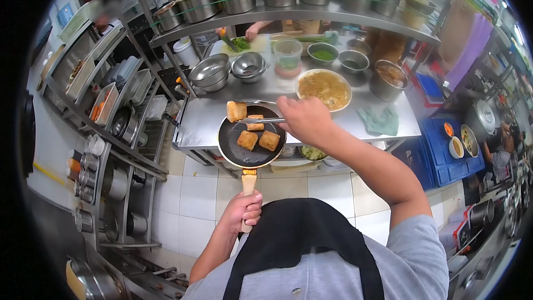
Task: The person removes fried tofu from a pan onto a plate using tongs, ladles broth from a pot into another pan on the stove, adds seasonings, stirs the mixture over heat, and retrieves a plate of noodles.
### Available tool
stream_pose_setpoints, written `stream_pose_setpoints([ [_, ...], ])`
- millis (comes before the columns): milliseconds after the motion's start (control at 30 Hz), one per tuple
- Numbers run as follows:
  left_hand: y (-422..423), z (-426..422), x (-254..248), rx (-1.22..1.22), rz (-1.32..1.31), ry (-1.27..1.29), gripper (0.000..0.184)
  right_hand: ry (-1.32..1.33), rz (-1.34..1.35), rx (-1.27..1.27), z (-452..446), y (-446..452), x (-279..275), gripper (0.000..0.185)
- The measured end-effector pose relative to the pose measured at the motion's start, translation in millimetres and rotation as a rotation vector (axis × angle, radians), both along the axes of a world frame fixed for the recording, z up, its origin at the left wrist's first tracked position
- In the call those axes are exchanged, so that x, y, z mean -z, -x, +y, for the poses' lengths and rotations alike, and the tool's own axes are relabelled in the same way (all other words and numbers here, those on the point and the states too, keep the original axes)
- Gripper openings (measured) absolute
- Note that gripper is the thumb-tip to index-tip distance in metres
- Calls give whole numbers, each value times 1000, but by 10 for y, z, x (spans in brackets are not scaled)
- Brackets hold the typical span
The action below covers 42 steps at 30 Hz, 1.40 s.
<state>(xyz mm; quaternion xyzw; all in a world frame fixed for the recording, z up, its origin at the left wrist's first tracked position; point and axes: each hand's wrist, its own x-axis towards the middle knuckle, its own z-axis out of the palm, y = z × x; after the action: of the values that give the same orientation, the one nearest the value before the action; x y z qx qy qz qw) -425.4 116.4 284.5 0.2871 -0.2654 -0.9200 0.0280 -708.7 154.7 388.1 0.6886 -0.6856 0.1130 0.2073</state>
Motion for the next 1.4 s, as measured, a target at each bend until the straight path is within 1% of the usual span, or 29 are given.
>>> stream_pose_setpoints([
  [200,3,-4,45,-26,8,-6,14,-3,-99,12,174,43,31,44],
  [267,-22,-16,105,-44,21,-23,14,-78,-150,53,242,50,15,42],
  [400,-160,-63,162,-92,43,-52,13,-127,-236,65,333,44,-55,40],
  [467,-238,-105,207,-113,42,-62,14,-201,-231,162,337,68,-83,40],
  [633,-410,-155,308,-191,7,-67,12,-219,-264,220,214,271,1,42],
  [733,-493,-228,386,-201,30,-56,12,-280,-254,328,78,377,23,44],
  [900,-584,-402,296,-193,-17,-21,11,-296,-331,423,-156,593,106,48],
  [967,-584,-531,230,-184,-62,-25,12,-337,-363,529,-312,712,43,49],
  [1133,-457,-784,190,-122,-9,-55,12,-235,-247,531,-703,1280,-90,47],
  [1267,-123,-793,192,-139,15,-71,13,-236,-198,520,-1207,1966,-127,44],
  [1333,83,-749,143,-163,-4,-61,14,-206,-65,529,-1548,2344,-65,39],
  [1367,184,-742,110,-172,-20,-50,15,-198,-65,509,-1692,2489,-39,39],
  [1400,286,-737,76,-193,-20,-43,15,-174,-43,494,-1836,2626,-12,28],
])
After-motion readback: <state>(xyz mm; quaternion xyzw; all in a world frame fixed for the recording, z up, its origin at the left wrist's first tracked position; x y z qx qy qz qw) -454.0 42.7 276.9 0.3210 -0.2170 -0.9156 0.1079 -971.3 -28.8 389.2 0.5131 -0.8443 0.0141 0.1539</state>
